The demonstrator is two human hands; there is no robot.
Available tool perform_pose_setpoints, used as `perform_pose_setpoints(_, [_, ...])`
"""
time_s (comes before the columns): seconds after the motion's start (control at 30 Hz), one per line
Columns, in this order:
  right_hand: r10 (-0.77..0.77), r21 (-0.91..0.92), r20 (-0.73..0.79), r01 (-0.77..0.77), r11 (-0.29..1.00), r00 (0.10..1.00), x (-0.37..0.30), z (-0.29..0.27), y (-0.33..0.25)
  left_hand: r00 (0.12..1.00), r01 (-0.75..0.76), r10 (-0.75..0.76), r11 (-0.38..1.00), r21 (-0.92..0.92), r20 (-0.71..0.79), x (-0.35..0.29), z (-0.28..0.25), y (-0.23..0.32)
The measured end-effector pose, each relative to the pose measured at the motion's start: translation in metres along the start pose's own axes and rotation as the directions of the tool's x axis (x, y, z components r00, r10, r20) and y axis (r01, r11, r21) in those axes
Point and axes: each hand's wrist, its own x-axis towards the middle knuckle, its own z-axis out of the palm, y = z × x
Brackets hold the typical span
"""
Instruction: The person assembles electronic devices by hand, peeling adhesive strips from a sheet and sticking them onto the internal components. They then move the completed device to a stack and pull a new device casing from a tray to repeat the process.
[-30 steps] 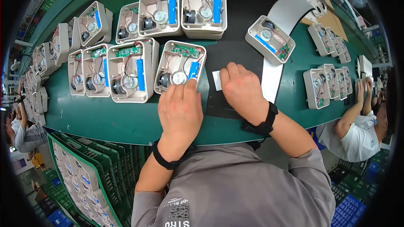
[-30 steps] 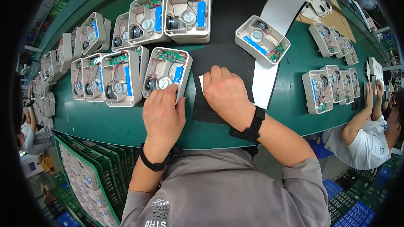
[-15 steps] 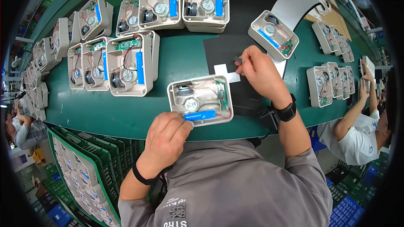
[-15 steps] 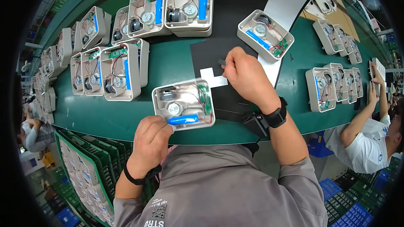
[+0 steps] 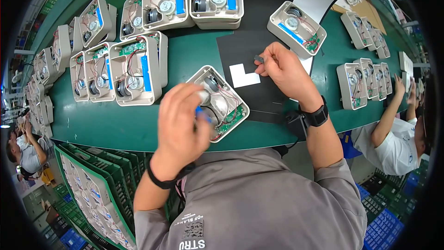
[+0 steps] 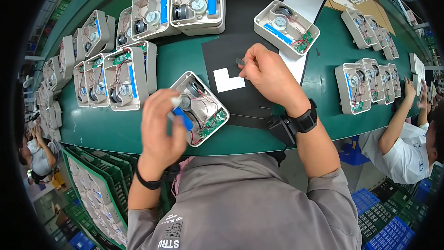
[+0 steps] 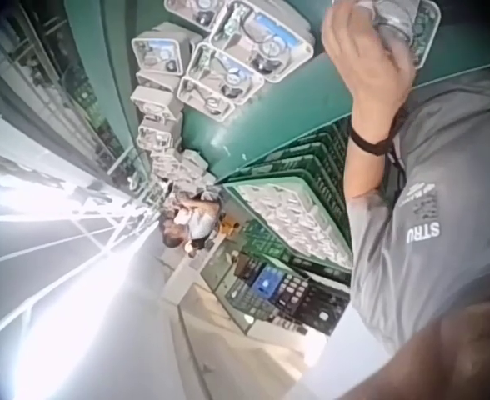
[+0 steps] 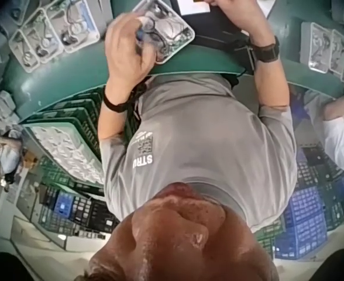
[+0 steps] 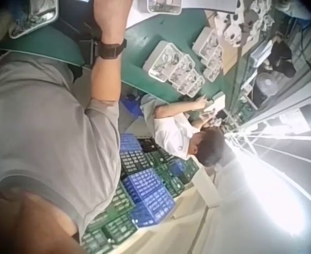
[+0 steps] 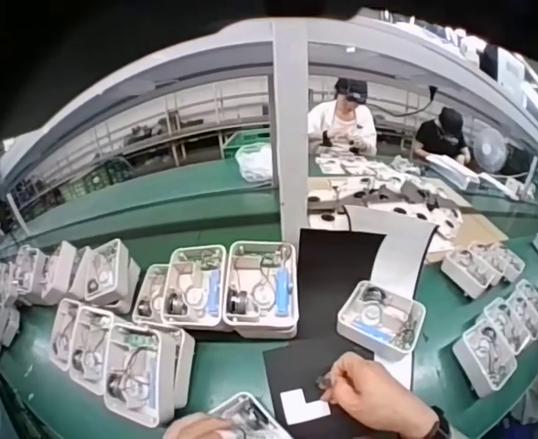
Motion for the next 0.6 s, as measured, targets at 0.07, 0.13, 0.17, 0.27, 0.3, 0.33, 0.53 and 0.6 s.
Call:
perform_pose_setpoints(0.07, [-0.003,0.018,0.011,0.002,1.0,1.0,0.001,0.0,-0.002,0.99,0.138,-0.138,0.99,-0.019,-0.027,0.013,0.019,0.02])
perform_pose_setpoints(0.13, [0.006,0.026,0.016,-0.007,1.0,1.0,-0.003,-0.001,0.0,0.977,0.209,-0.21,0.977,-0.037,-0.033,0.015,0.028,0.03])
perform_pose_setpoints(0.17, [0.006,0.023,0.014,-0.006,1.0,1.0,-0.002,-0.001,0.0,0.966,0.255,-0.256,0.966,-0.038,-0.028,0.015,0.031,0.03])
perform_pose_setpoints(0.27, [0.01,0.023,0.012,-0.01,1.0,1.0,0.0,0.0,0.001,0.938,0.346,-0.347,0.937,-0.039,-0.012,0.017,0.035,0.031])
perform_pose_setpoints(0.3, [0.013,0.032,0.008,-0.014,0.999,1.0,0.001,0.0,0.001,0.937,0.348,-0.348,0.936,-0.049,0.007,0.018,0.033,0.031])
perform_pose_setpoints(0.33, [0.017,0.042,0.004,-0.017,0.999,1.0,0.001,0.0,0.001,0.937,0.35,-0.349,0.935,-0.06,0.025,0.02,0.031,0.03])
perform_pose_setpoints(0.53, [0.008,0.068,0.018,-0.009,0.998,1.0,-0.002,-0.003,0.003,0.957,0.283,-0.281,0.959,-0.015,0.075,0.015,0.027,0.023])
perform_pose_setpoints(0.6, [0.013,0.063,0.022,-0.015,0.998,1.0,0.001,-0.002,0.005,0.976,0.216,-0.215,0.976,-0.001,0.041,0.016,0.027,0.02])
